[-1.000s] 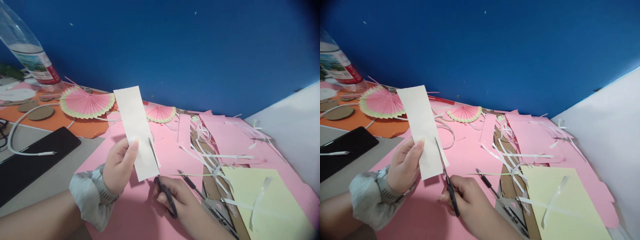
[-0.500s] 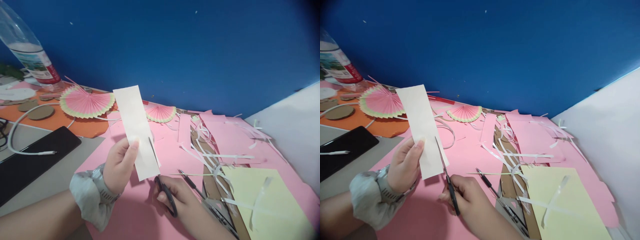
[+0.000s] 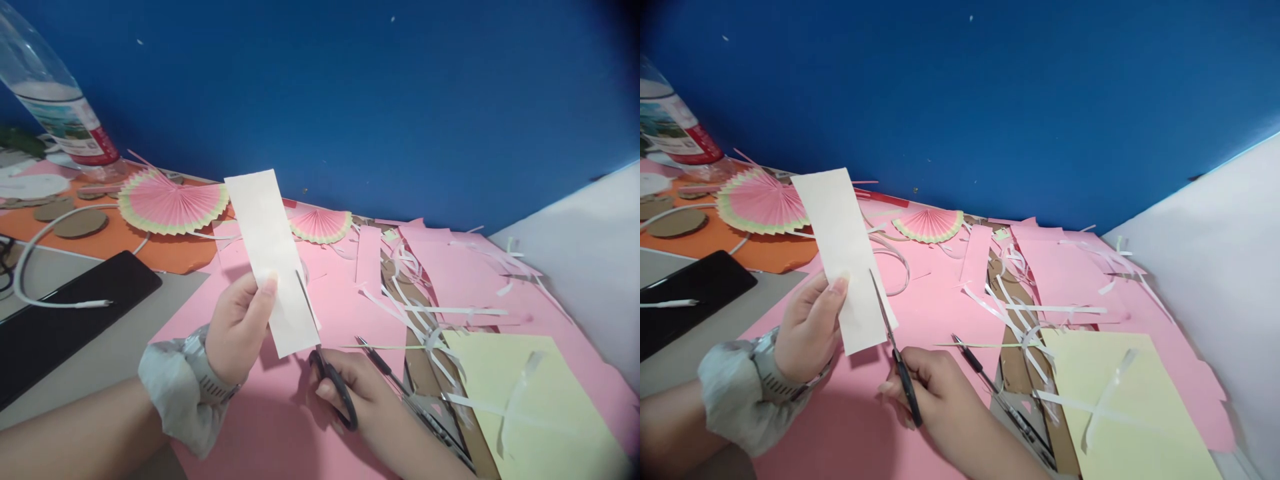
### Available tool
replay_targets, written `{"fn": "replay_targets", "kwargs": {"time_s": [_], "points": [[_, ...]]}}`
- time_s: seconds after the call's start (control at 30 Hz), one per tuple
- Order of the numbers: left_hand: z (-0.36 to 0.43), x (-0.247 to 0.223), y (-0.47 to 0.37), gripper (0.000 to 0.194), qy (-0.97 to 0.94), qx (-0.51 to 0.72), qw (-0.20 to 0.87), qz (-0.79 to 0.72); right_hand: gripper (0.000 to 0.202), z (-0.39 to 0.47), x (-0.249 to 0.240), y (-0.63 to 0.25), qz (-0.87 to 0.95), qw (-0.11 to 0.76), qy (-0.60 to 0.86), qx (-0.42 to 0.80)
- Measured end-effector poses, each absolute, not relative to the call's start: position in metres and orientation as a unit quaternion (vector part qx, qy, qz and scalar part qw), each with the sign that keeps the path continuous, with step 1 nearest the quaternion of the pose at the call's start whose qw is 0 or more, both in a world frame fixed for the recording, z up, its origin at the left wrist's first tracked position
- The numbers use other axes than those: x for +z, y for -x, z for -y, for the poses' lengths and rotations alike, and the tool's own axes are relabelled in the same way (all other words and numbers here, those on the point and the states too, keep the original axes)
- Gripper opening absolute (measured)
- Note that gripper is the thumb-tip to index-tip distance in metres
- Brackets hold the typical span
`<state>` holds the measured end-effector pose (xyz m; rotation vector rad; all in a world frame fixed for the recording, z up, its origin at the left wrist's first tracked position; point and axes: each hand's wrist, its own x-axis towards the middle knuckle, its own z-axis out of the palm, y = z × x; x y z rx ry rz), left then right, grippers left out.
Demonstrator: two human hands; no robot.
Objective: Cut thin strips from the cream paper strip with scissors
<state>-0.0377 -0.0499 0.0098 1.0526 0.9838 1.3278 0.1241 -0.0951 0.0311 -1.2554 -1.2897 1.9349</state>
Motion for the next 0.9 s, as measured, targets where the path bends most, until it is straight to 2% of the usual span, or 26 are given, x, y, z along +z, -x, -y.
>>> {"fn": "replay_targets", "kwargs": {"time_s": [0.6,0.77,0.9], "points": [[0.0495,0.0079,0.0384,0.025,-0.412,0.575,0.591,-0.388,0.050,0.0960,0.0297,-0.1244,0.484,0.240,0.468,0.699],[0.0468,0.0119,0.0392,0.040,-0.439,0.586,0.588,-0.343,0.046,0.0985,0.0248,-0.1260,0.488,0.236,0.470,0.697],[0.0479,0.0118,0.0377,0.023,-0.402,0.600,0.580,-0.376,0.042,0.0993,0.0232,-0.1269,0.498,0.234,0.464,0.694]]}}
